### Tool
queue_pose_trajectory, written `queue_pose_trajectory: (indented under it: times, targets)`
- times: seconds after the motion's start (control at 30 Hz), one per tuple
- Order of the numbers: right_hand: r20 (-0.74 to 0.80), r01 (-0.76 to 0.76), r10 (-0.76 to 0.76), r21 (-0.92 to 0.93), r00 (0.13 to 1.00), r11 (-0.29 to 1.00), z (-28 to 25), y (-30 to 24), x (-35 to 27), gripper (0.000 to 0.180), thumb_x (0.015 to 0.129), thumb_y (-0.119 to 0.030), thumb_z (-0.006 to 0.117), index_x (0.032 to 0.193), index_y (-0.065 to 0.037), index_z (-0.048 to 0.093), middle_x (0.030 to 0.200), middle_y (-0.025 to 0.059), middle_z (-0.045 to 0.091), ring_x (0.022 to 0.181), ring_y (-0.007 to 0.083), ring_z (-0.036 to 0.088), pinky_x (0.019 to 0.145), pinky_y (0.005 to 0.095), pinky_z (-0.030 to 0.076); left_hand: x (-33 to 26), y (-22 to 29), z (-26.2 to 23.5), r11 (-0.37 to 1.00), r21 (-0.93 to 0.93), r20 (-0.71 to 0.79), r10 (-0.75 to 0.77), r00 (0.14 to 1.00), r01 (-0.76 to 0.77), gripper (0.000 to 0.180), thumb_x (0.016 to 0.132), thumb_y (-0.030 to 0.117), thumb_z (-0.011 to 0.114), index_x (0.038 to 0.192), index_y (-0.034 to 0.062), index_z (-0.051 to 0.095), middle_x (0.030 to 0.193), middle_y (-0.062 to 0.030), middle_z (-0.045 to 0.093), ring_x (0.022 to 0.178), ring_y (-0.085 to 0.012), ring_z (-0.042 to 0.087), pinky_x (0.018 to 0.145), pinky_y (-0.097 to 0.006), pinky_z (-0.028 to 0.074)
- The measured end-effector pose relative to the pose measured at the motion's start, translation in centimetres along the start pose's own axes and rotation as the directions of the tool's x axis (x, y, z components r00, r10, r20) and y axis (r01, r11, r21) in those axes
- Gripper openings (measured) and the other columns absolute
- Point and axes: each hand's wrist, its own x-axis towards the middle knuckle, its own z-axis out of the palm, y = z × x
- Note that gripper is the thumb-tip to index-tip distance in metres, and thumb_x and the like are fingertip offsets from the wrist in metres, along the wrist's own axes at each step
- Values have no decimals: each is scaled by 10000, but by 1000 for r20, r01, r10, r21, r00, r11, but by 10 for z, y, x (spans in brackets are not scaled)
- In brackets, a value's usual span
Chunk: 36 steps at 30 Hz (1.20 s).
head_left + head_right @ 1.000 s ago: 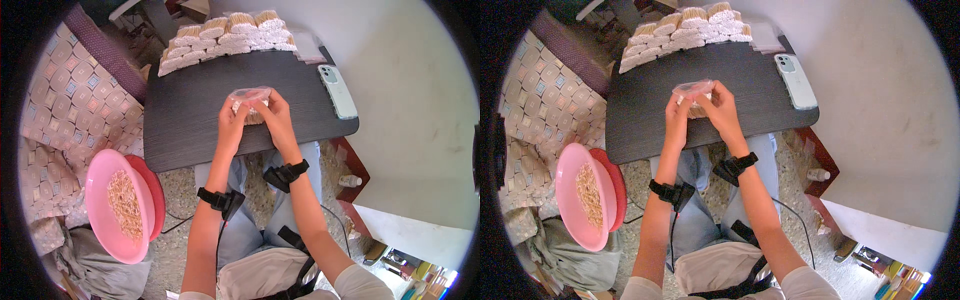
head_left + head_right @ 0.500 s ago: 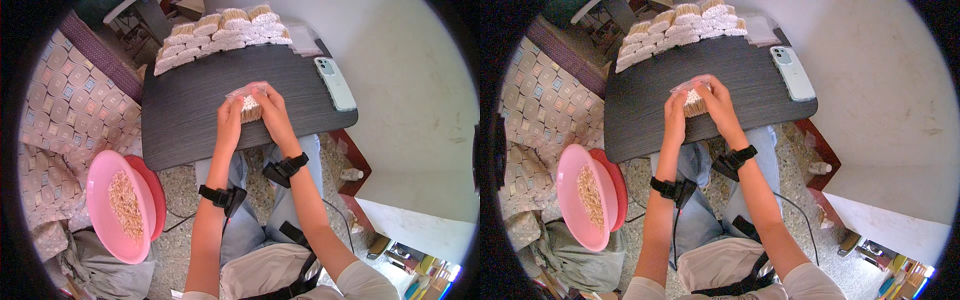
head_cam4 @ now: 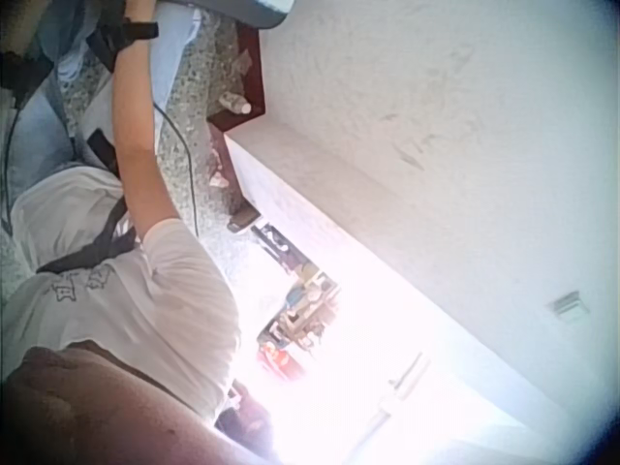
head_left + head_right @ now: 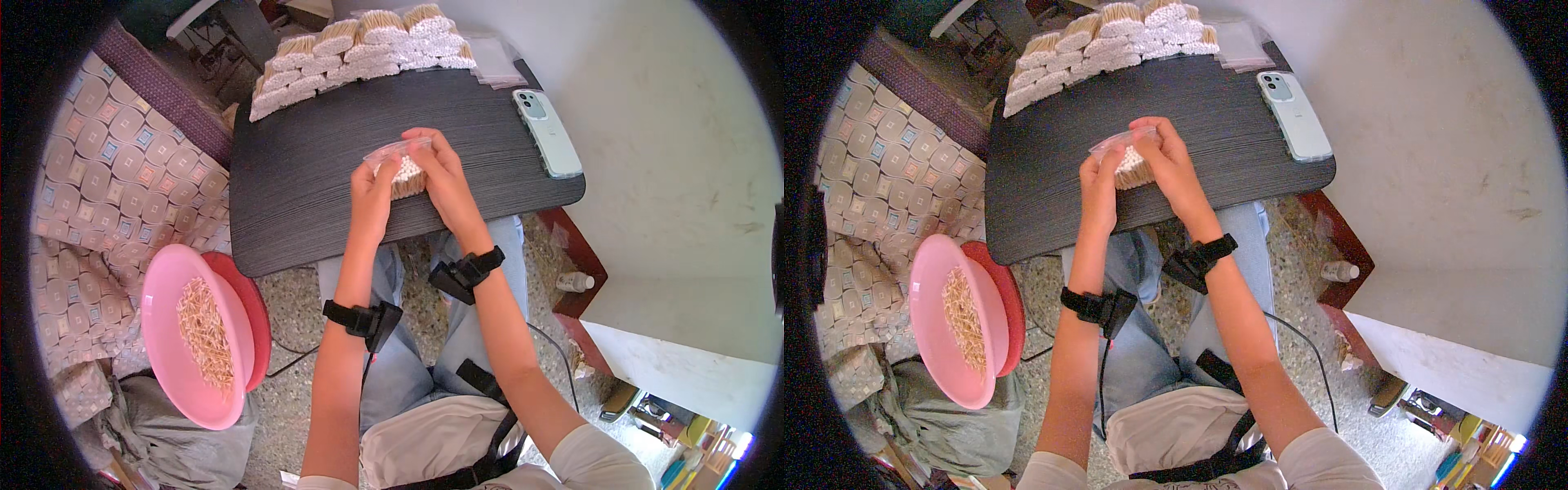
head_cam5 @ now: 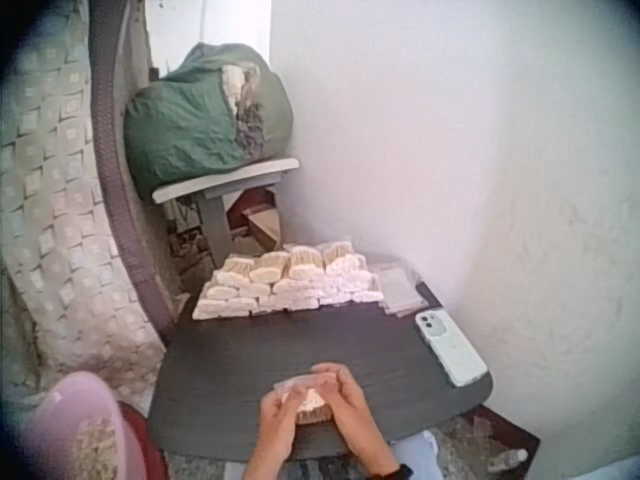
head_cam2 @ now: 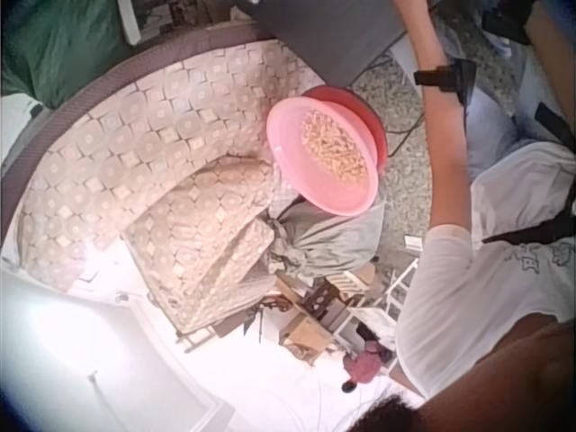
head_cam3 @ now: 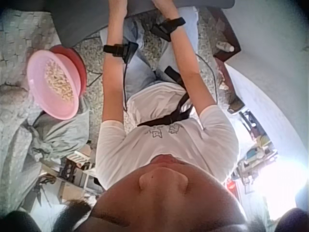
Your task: The recorder is sorting cotton swabs from a bowl and placing them into small plastic bags.
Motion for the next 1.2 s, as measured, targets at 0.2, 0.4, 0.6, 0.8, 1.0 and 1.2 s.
queue_pose_trajectory:
  times: [0.2, 0.4, 0.6, 0.8, 1.0, 1.2]
  targets:
    - [46, 23, -23, -8, 999, 1000, -3, 3, 2, 223, 948, -242, 520, 1051, -45, 542, 861, -18, 554, 765, 37, 491, 649, 209, 421, 1, -2, -1, 1000, -22, 8, -18, 1000, 18, 285, 886, 255, 571, 983, -6, 633, 935, -39, 636, 850, -101, 582, 756, -255, 446]
    - [39, 34, -30, -120, 999, 992, 5, -1, -2, 236, 933, -258, 551, 983, -29, 577, 863, -8, 581, 791, 42, 507, 674, 215, 432, 3, -5, -8, 999, 20, -2, -26, 1000, 27, 304, 890, 281, 566, 970, -4, 634, 931, -43, 636, 848, -108, 588, 750, -258, 452]
    - [9, 44, -43, -159, 999, 986, 1, 2, 1, 237, 911, -250, 580, 936, -15, 602, 831, -5, 599, 766, 46, 512, 663, 227, 430, 4, -3, 0, 1000, -9, 7, 13, 1000, -13, 320, 917, 278, 552, 989, -21, 641, 910, -45, 638, 805, -80, 577, 686, -242, 455]
    - [-1, 53, -54, -168, 999, 984, 7, 1, 2, 246, 904, -250, 588, 928, -5, 604, 816, 1, 605, 733, 47, 510, 638, 230, 425, 6, -5, -4, 999, -5, -20, -46, 999, 46, 341, 910, 311, 563, 992, -9, 649, 864, -23, 636, 728, -51, 566, 610, -221, 437]
    - [-24, 78, -85, -221, 996, 972, 3, 4, 4, 254, 901, -257, 590, 912, -3, 609, 789, 11, 609, 721, 51, 512, 628, 238, 426, 6, -2, 1, 999, -4, -28, -41, 999, 41, 356, 903, 329, 579, 989, -9, 651, 857, -19, 637, 720, -47, 564, 600, -221, 435]
    - [-26, 67, -74, -192, 997, 979, 7, 3, 4, 244, 898, -250, 592, 918, -8, 614, 785, 15, 613, 715, 58, 520, 629, 239, 430, 6, -5, -3, 1000, 0, -43, -20, 999, 20, 341, 909, 306, 576, 995, -16, 647, 893, -38, 644, 777, -70, 582, 645, -237, 457]
